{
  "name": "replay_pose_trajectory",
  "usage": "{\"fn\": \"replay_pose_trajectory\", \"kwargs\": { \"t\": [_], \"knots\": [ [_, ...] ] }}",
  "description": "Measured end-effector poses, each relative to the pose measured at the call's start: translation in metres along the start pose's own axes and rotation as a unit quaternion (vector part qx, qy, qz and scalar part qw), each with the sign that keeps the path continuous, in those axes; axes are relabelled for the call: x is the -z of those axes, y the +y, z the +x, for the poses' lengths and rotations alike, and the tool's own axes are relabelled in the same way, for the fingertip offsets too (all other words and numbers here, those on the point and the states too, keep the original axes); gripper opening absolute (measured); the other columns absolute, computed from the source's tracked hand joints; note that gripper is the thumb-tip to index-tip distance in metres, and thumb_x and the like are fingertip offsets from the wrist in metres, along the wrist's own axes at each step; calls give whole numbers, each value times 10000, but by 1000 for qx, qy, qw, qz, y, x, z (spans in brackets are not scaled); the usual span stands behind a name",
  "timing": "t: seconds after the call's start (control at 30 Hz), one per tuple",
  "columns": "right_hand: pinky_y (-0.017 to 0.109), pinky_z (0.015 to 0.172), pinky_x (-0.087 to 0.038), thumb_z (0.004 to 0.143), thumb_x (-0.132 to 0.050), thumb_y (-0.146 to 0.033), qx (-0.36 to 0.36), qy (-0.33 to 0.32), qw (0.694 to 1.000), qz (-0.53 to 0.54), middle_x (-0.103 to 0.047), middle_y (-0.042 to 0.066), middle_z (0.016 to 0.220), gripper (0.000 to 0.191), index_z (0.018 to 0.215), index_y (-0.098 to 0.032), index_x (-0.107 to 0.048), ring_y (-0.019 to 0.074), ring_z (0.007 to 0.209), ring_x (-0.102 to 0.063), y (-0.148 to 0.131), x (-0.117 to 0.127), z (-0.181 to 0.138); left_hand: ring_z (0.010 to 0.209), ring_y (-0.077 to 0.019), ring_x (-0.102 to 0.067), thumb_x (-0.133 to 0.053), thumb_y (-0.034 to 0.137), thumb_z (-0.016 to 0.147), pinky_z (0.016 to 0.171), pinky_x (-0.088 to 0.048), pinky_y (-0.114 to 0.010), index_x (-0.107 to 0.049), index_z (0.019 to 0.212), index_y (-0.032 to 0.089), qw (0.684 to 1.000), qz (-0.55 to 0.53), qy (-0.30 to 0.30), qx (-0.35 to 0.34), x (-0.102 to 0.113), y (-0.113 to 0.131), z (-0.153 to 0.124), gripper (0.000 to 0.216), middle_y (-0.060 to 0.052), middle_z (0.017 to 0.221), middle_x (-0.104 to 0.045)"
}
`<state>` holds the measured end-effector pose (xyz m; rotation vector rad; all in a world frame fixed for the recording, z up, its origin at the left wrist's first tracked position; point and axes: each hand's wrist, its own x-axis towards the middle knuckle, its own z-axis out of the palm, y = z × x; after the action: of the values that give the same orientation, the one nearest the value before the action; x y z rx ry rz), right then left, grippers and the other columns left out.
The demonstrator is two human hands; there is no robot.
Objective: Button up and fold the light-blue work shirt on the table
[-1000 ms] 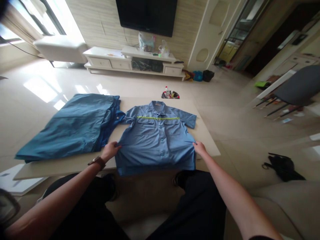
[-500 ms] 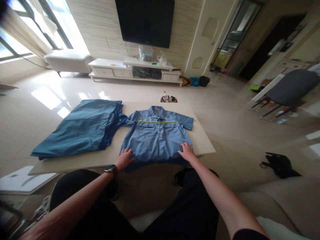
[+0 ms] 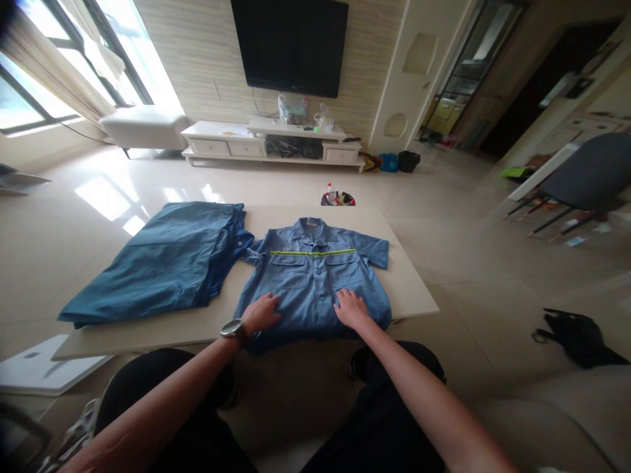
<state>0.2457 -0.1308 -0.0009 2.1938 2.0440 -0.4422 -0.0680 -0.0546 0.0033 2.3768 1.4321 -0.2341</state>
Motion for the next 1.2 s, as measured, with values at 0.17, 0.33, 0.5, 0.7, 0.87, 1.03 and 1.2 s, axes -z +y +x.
{"fn": "replay_pose_trajectory", "kwargs": {
  "t": [0.17,0.33,0.5,0.7,0.87,1.03,1.2],
  "knots": [
    [478,1246,-269,1041,-374,-410,36,28,998,36,-173,7,1744,601,1629,-304,-318,262,1601,-104,-32,-3,51,1598,-339,-181,-450,379,1002,1245,-220,-657,-395,1588,352,994,-56,89,-36,-12,33,54,589,-39,1724,-263],
    [628,1263,-87,1041,-317,-576,58,-97,993,45,-52,-58,1757,656,1658,-400,-174,287,1617,14,-21,-15,57,1611,-384,65,-365,599,1012,1169,-42,-824,-225,1637,455,998,-65,19,-17,-35,3,60,657,33,1757,-90],
    [677,1203,-236,973,-471,-600,104,-171,976,87,-213,13,1735,674,1607,-404,-352,365,1580,-178,-3,7,49,1606,-418,32,-457,598,974,1127,-90,-858,-196,1644,449,998,-43,-39,-31,-36,-19,32,734,0,1759,-100],
    [633,1194,-293,1006,-414,-430,-37,-52,997,38,-198,42,1738,644,1634,-343,-303,352,1579,-181,27,24,55,1561,-367,-248,-498,487,975,1195,-267,-679,-416,1575,360,998,-13,53,-42,-8,-20,35,619,-93,1698,-304],
    [669,1174,-273,979,-469,-479,-94,-163,982,-2,-44,-10,1761,747,1653,-422,-152,384,1582,-142,46,21,53,1610,-373,-94,-442,522,998,1235,-198,-656,-273,1646,353,999,-23,21,13,-2,-37,53,690,-66,1753,-146],
    [687,1096,-320,928,-547,-469,-90,-154,984,-17,-268,73,1683,680,1576,-414,-350,405,1455,-352,44,31,54,1568,-396,-229,-568,473,940,1178,-313,-648,-334,1615,390,1000,-15,-15,-1,4,-43,49,719,-78,1729,-237],
    [652,1068,-355,918,-556,-447,-92,-46,995,-10,-425,102,1559,446,1342,-316,-591,397,1428,-352,41,35,79,1553,-359,-271,-612,455,916,1236,-256,-610,-537,1474,294,997,-24,59,-32,5,-42,58,586,-136,1627,-410]
  ]
}}
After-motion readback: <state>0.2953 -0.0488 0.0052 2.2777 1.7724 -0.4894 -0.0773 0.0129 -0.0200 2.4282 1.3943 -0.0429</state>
